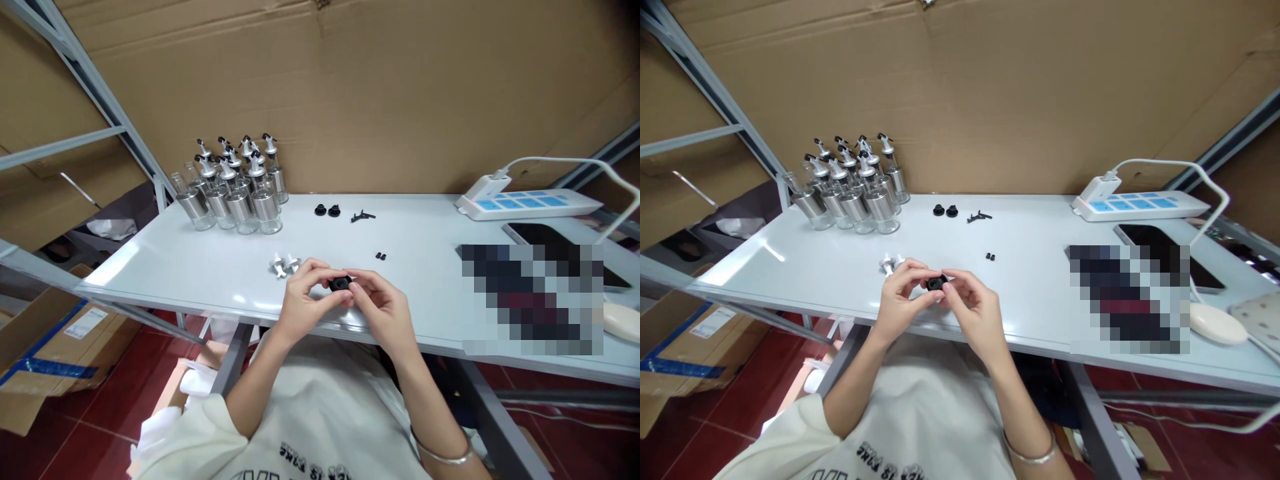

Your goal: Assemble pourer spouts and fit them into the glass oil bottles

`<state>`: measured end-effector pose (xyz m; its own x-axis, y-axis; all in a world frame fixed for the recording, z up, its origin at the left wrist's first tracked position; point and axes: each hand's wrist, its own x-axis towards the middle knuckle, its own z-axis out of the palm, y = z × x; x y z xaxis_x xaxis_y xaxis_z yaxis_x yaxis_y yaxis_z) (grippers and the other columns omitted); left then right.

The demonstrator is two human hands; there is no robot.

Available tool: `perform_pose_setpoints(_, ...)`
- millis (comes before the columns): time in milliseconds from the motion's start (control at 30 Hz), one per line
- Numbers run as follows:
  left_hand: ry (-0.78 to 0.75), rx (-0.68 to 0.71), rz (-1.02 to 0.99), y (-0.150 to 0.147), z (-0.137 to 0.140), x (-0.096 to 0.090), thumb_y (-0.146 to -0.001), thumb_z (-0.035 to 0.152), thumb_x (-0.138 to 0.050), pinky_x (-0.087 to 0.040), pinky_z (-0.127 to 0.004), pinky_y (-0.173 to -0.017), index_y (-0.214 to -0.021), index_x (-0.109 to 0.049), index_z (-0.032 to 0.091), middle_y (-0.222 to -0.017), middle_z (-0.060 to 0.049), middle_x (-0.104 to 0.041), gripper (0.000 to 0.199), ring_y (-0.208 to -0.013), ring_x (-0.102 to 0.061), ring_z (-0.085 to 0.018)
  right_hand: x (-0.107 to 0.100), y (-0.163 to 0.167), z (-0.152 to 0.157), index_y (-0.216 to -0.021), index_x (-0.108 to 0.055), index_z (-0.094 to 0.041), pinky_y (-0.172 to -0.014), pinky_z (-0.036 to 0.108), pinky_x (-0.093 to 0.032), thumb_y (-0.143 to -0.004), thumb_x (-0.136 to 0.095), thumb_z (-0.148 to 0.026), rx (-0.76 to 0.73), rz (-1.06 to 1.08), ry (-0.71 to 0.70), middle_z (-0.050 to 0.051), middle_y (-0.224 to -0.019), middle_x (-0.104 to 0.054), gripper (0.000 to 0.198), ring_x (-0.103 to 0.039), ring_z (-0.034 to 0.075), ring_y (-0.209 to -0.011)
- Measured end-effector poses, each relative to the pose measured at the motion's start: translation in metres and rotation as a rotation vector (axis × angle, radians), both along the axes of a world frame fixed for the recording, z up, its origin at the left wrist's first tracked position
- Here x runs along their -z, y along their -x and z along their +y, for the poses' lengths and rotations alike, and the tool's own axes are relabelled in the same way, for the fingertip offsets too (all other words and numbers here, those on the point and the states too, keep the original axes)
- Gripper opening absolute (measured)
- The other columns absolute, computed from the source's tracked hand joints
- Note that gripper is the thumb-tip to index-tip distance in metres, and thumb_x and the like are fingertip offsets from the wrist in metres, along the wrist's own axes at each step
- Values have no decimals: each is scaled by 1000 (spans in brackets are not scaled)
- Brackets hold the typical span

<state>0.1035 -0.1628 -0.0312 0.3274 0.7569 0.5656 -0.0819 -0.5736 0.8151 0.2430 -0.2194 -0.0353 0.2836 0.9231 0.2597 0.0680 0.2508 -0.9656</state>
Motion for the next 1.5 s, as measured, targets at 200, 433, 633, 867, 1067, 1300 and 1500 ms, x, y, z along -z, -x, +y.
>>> perform_pose_setpoints(200,172,130,-50,-1,-2,-3,-86,38,-65,-54,-24,-75,-102,-69,19,-91,-4,-56,25,-86,-58,-13,-2,0,-1,-95,-70,-23,-67,31,-59,-81,-67,-44,86,34,-28,4,-89,-74,26,-67,16,-68)
perform_pose_setpoints(433,319,233,91,-2,-3,-1,-88,40,-59,-54,-29,-81,-110,-60,17,-96,-6,-63,32,-87,-63,-16,-3,-2,-3,-96,-74,-24,-61,29,-56,-85,-62,-37,94,-22,-83,4,-88,-69,20,-62,13,-63)
perform_pose_setpoints(633,299,293,112,1,-5,-6,-88,38,-57,-55,-30,-81,-112,-59,16,-96,-8,-68,32,-88,-67,-18,-3,-2,-4,-93,-73,-25,-55,27,-53,-83,-65,-29,96,19,-88,2,-84,-67,14,-58,11,-57)
perform_pose_setpoints(867,286,210,89,-2,-4,-5,-86,33,-59,-55,-32,-88,-112,-60,15,-108,-11,-69,31,-96,-68,-20,0,-2,-4,-101,-70,-23,-62,29,-56,-80,-68,-35,34,-2,-96,6,-93,-69,24,-64,17,-75)
perform_pose_setpoints(1067,247,186,103,-2,-5,-7,-85,30,-60,-55,-32,-90,-111,-61,14,-109,-11,-67,30,-96,-68,-19,3,-3,-4,-103,-68,-23,-70,31,-58,-80,-68,-36,-17,38,-61,6,-98,-74,26,-68,19,-81)
perform_pose_setpoints(1300,250,182,109,-2,-5,-6,-82,27,-63,-56,-31,-87,-104,-62,15,-103,-9,-68,25,-93,-68,-18,5,-3,-5,-104,-70,-24,-75,32,-58,-82,-64,-29,-13,-19,-95,7,-101,-71,23,-67,20,-89)
perform_pose_setpoints(1500,247,163,126,-2,-5,-5,-77,21,-62,-56,-29,-84,-99,-61,14,-99,-8,-69,24,-88,-68,-17,7,-4,-5,-105,-70,-23,-73,31,-56,-82,-61,-21,4,-101,-102,5,-95,-67,25,-65,18,-83)
